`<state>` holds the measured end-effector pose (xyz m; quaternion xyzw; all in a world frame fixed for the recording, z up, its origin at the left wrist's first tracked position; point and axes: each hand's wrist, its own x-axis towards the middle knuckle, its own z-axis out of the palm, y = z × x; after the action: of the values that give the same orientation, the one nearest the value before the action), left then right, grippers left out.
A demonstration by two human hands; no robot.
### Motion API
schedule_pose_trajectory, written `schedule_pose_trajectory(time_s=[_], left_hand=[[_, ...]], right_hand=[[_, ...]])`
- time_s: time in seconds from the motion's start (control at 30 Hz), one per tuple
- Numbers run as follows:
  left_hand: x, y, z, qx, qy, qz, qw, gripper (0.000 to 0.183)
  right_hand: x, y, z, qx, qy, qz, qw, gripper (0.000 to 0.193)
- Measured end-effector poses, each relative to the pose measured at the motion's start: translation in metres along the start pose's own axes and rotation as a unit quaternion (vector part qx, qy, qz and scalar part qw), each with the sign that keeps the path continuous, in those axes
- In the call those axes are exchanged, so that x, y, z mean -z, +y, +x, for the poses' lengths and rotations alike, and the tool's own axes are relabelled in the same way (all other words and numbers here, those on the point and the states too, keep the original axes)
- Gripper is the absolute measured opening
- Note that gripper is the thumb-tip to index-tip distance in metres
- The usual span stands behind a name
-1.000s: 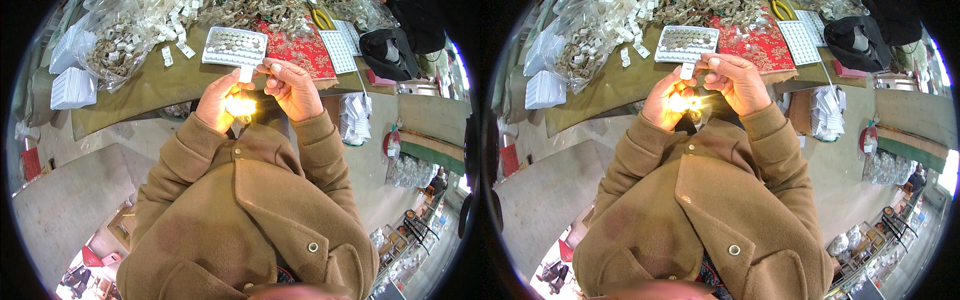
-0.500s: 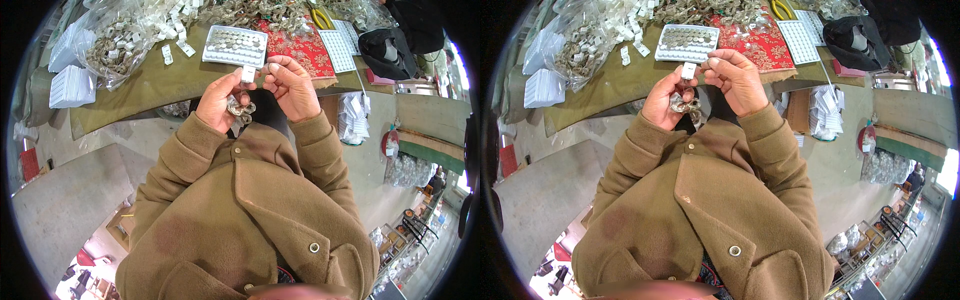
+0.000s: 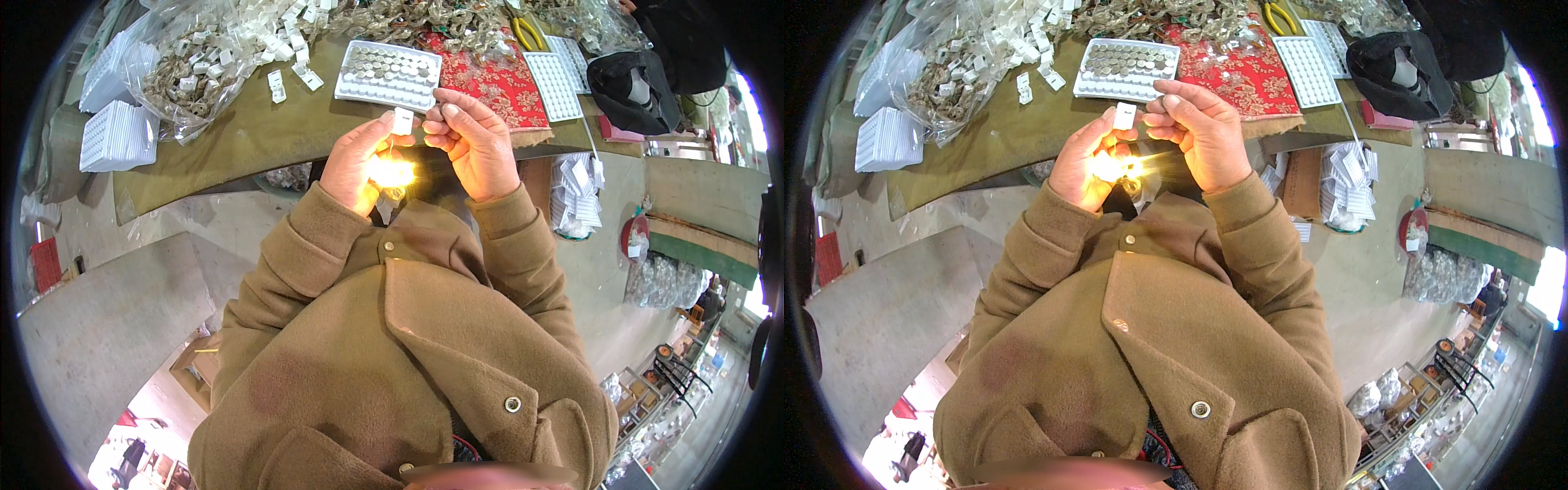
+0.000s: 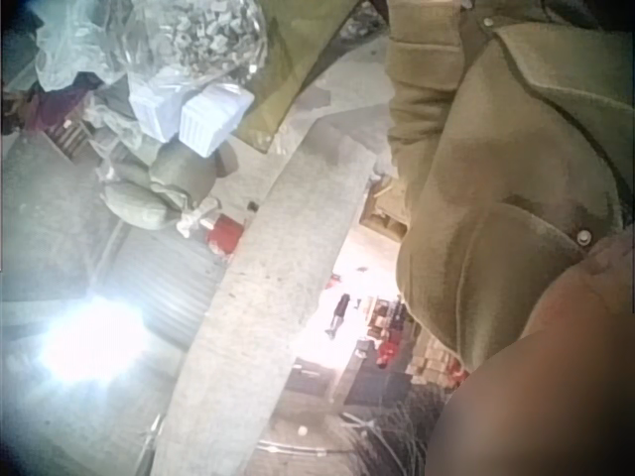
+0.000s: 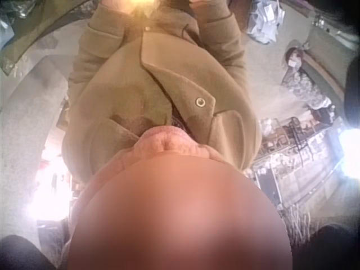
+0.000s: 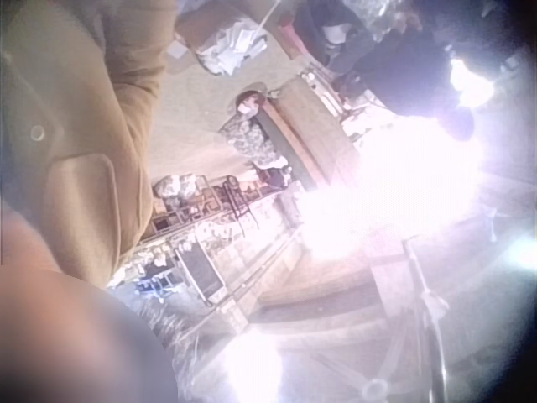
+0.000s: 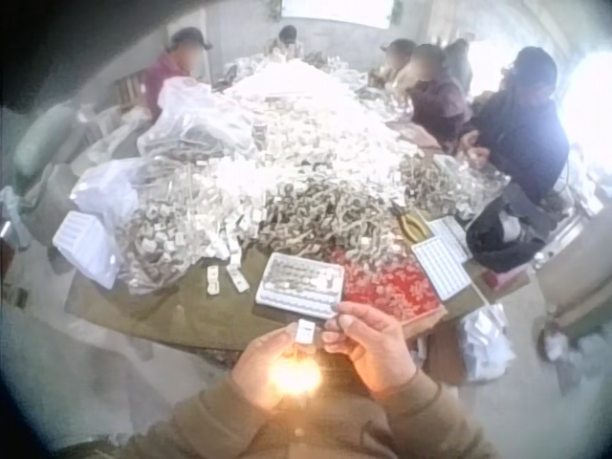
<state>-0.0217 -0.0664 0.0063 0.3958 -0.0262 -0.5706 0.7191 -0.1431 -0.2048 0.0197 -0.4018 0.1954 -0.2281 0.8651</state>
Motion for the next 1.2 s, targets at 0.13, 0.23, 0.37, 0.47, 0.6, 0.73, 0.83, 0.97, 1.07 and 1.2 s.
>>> schedule_pose_trajectory(time_s=[0.13,0.23,0.37,0.47,0.6,0.73,0.83,0.97,1.07,1.2], left_hand=[[-0.003,0.001,-0.002,0.001,-0.016,-0.022,1.000,0.033],[-0.004,0.003,-0.003,-0.005,-0.009,0.004,1.000,0.031],[-0.006,0.003,-0.004,-0.009,-0.001,-0.001,1.000,0.028],[-0.006,0.004,-0.004,0.000,0.002,-0.015,1.000,0.026],[-0.006,0.004,-0.005,-0.007,-0.020,-0.006,1.000,0.026],[-0.004,0.004,-0.005,-0.032,-0.029,0.013,0.999,0.025],[-0.005,0.003,-0.004,-0.042,-0.005,0.040,0.998,0.024],[-0.007,0.000,-0.003,-0.043,-0.007,0.030,0.999,0.023],[-0.008,0.000,-0.004,-0.019,-0.014,0.001,1.000,0.021],[-0.008,0.001,-0.005,-0.004,-0.025,0.014,1.000,0.023]], right_hand=[[-0.004,0.000,-0.001,-0.006,0.018,-0.010,1.000,0.031],[-0.006,0.000,-0.002,-0.007,0.035,-0.030,0.999,0.033],[-0.008,-0.002,-0.002,-0.002,0.019,-0.032,0.999,0.034],[-0.009,-0.004,-0.002,-0.012,0.026,-0.041,0.999,0.026],[-0.012,-0.003,-0.004,0.014,0.030,-0.102,0.994,0.016],[-0.017,0.000,-0.008,0.070,0.028,-0.173,0.982,0.014],[-0.020,-0.001,-0.011,0.102,0.040,-0.276,0.955,0.014],[-0.024,-0.002,-0.012,0.179,0.029,-0.452,0.873,0.015],[-0.031,-0.001,-0.016,0.230,0.053,-0.484,0.843,0.015],[-0.031,-0.009,-0.015,0.206,0.015,-0.514,0.832,0.010]])
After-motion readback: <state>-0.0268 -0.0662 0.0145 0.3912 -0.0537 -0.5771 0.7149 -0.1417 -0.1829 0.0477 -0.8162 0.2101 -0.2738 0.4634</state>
